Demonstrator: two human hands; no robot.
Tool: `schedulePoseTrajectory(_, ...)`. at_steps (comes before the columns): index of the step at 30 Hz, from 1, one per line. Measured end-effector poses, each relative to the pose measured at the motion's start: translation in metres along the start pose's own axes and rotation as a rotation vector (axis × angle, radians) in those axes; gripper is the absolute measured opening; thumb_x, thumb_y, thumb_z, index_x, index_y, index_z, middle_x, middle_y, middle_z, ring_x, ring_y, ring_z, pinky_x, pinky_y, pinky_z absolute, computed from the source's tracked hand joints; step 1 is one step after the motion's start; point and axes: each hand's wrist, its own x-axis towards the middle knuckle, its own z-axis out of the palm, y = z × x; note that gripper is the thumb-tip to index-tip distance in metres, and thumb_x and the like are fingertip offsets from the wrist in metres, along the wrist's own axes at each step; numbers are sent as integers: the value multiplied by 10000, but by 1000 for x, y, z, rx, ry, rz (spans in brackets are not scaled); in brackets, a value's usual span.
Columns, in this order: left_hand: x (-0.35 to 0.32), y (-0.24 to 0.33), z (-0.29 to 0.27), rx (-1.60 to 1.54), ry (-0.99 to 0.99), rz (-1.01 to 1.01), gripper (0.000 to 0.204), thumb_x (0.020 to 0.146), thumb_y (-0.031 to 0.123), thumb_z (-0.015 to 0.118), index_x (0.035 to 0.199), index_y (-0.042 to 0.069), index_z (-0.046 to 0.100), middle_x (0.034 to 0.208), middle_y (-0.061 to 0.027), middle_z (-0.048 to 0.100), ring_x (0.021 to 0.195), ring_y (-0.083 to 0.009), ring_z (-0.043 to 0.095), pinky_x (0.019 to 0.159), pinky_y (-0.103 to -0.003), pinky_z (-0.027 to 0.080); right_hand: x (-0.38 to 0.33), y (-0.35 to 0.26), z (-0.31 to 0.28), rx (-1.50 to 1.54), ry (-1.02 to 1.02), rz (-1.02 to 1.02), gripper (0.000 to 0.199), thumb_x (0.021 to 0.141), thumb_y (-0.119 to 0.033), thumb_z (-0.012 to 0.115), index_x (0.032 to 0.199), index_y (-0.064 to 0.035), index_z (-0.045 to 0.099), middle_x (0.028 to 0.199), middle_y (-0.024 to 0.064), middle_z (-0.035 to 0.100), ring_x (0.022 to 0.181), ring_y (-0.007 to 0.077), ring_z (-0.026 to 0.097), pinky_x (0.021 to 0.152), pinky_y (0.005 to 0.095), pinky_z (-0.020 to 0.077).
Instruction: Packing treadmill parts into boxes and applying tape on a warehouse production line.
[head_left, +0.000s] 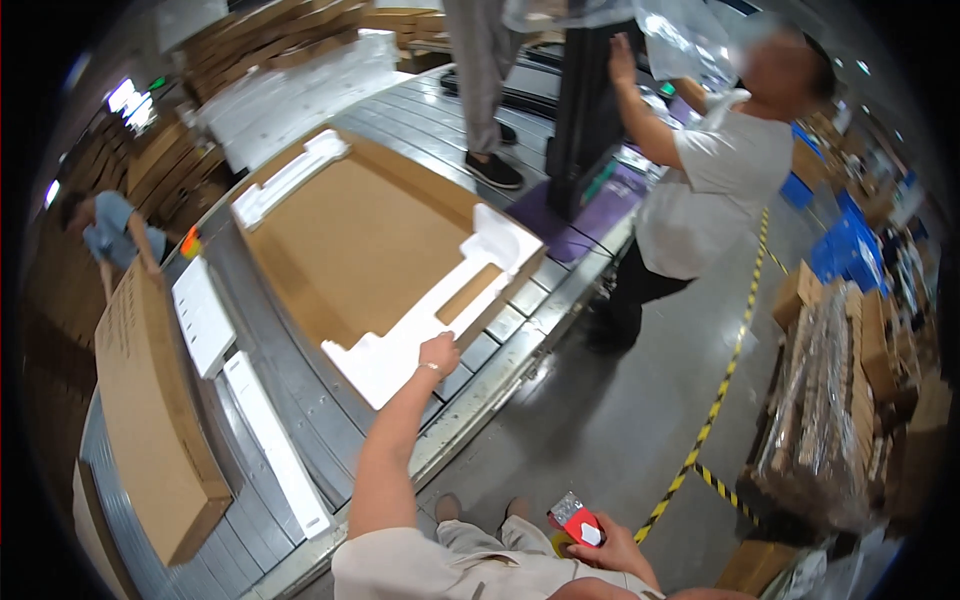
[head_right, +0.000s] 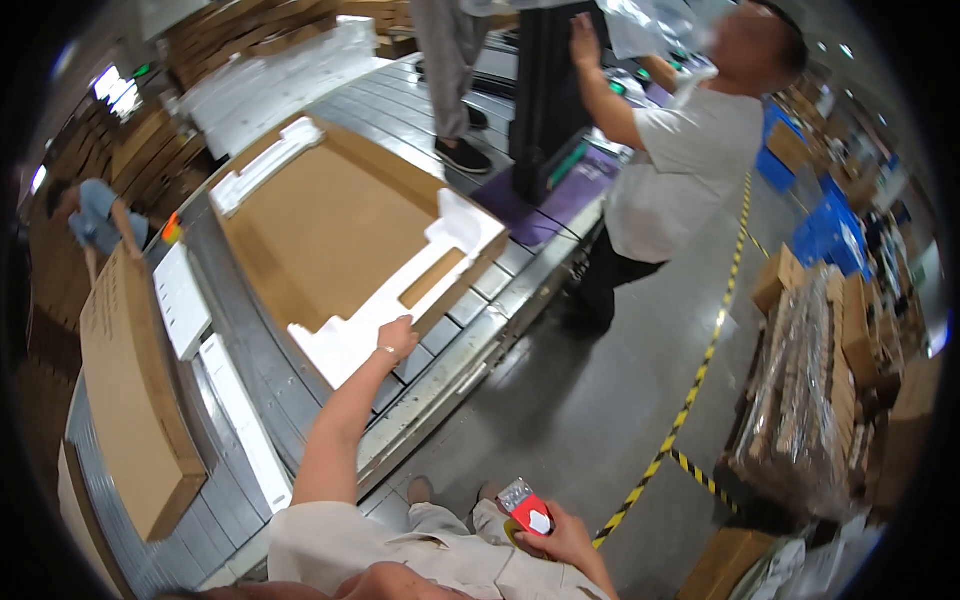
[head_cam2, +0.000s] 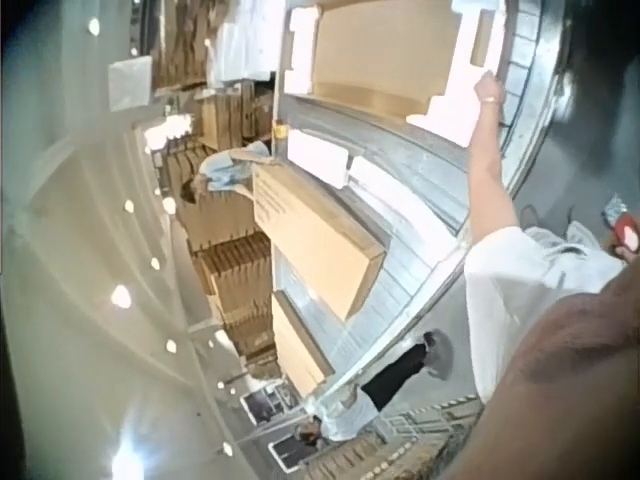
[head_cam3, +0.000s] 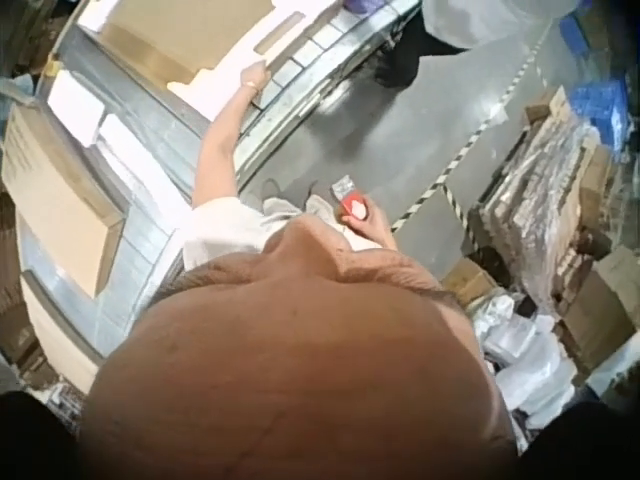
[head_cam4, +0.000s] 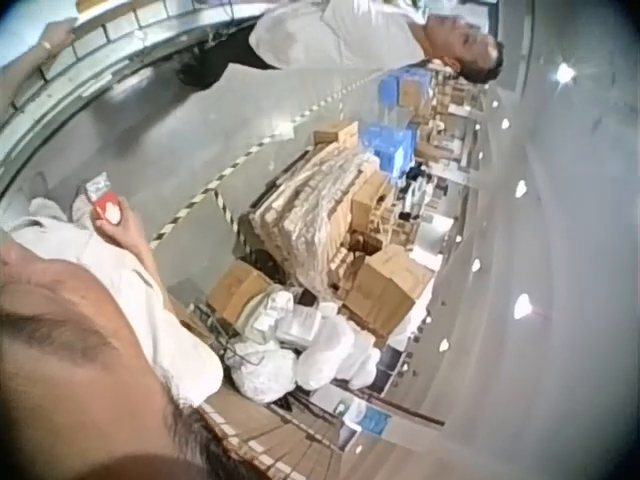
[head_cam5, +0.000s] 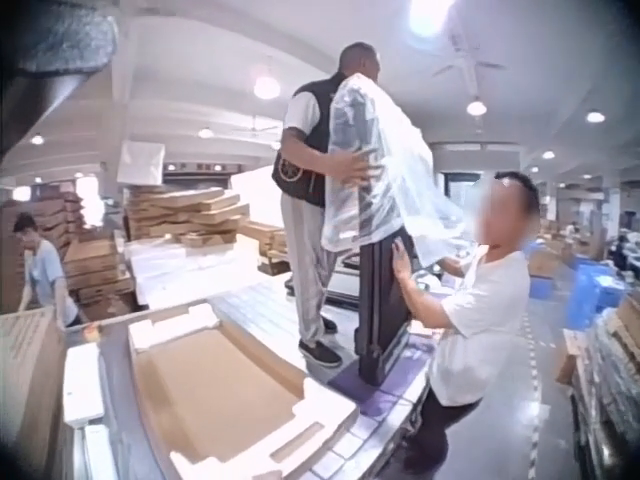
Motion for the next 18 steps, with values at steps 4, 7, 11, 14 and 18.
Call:
schedulePoseTrajectory(4, 8, 8, -17, 8, -136, -101, 295, 796, 207, 577, 1041, 47, 537, 1097, -161, 583, 955, -335, 602, 819, -454, 482, -1, -3, 3, 63, 55, -25, 770, 615, -447, 811, 1207, -35, 539, 997, 150, 670, 916, 271, 659, 810, 346, 503)
schedulePoseTrajectory(7, -14, 6, -27, 214, -24, -78, 673, 800, 363, 652, 1343, 77, 376, 1380, -166, 405, 1259, -319, 413, 1012, -547, 338, 6, -10, 4, -13, 9, -4, 769, 616, -405, 821, 1211, -12, 531, 1009, 159, 666, 928, 261, 655, 814, 342, 500)
schedulePoseTrajectory(11, -60, 8, -77, 31, 241, -50, 774, 770, 442, 680, 1368, 79, 348, 1390, -158, 383, 1312, -320, 331, 1053, -533, 277, 18, -25, 10, -44, -32, -134, 753, 621, -356, 831, 1204, 9, 523, 1005, 168, 662, 926, 244, 650, 809, 332, 496)
schedulePoseTrajectory(14, -121, -66, -99, -140, 665, -44, 673, 749, 330, 706, 1274, 11, 432, 1268, -188, 483, 1172, -361, 458, 1000, -445, 355, 31, -46, 23, -23, -78, -225, 757, 616, -348, 837, 1204, 7, 518, 991, 165, 663, 913, 243, 651, 802, 331, 498)
schedulePoseTrajectory(18, -274, -215, -91, 113, 427, -845, 860, 734, 511, 683, 1378, 48, 350, 1393, -208, 382, 1292, -373, 345, 1053, -501, 276, 35, -93, 52, -167, -184, -281, 745, 612, -349, 830, 1195, -2, 523, 985, 160, 664, 903, 249, 653, 792, 337, 501)
